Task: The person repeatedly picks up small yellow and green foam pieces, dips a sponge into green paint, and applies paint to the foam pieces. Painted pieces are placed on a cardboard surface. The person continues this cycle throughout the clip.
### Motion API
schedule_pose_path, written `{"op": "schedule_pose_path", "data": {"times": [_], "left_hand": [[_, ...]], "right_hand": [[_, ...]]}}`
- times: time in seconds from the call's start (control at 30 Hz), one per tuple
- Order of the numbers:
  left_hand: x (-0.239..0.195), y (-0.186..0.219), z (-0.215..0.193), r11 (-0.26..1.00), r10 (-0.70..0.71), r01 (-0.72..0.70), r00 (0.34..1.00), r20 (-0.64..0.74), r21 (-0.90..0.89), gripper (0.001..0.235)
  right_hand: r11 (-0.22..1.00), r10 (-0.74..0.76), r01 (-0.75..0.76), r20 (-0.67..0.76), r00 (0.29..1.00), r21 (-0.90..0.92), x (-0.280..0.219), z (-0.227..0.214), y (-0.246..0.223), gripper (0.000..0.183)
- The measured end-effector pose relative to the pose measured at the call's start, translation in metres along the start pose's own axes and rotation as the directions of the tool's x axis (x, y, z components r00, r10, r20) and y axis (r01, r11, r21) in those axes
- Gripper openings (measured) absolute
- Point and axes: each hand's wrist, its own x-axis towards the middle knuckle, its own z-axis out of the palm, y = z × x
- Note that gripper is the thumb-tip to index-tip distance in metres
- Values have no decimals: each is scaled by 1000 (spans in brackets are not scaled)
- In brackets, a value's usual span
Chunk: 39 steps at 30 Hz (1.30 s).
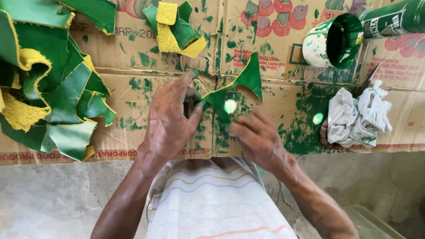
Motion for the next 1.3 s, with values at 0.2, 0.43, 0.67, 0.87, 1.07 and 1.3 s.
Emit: {"op": "schedule_pose_path", "data": {"times": [0.2,0.43,0.67,0.87,1.07,1.3], "left_hand": [[9,7,13,999,13,-16,998,-66,-49,71],[10,7,13,995,-40,37,999,-26,-94,69],[11,3,20,993,-53,45,996,-74,-109,71],[8,-2,22,982,-82,75,996,-36,-175,68],[7,-2,21,981,-81,72,996,-44,-179,66],[11,3,18,958,-118,108,993,-20,-267,59]], "right_hand": [[994,95,-101,-117,989,-45,-21,-21,1,21],[994,77,-88,-153,985,-67,60,-23,13,27],[997,-11,7,-49,999,-80,63,-10,24,29],[999,42,-43,87,995,7,-4,-7,0,18],[990,139,-139,28,990,3,-22,-29,-2,15],[944,253,-305,-316,914,-128,37,-51,24,14]]}}
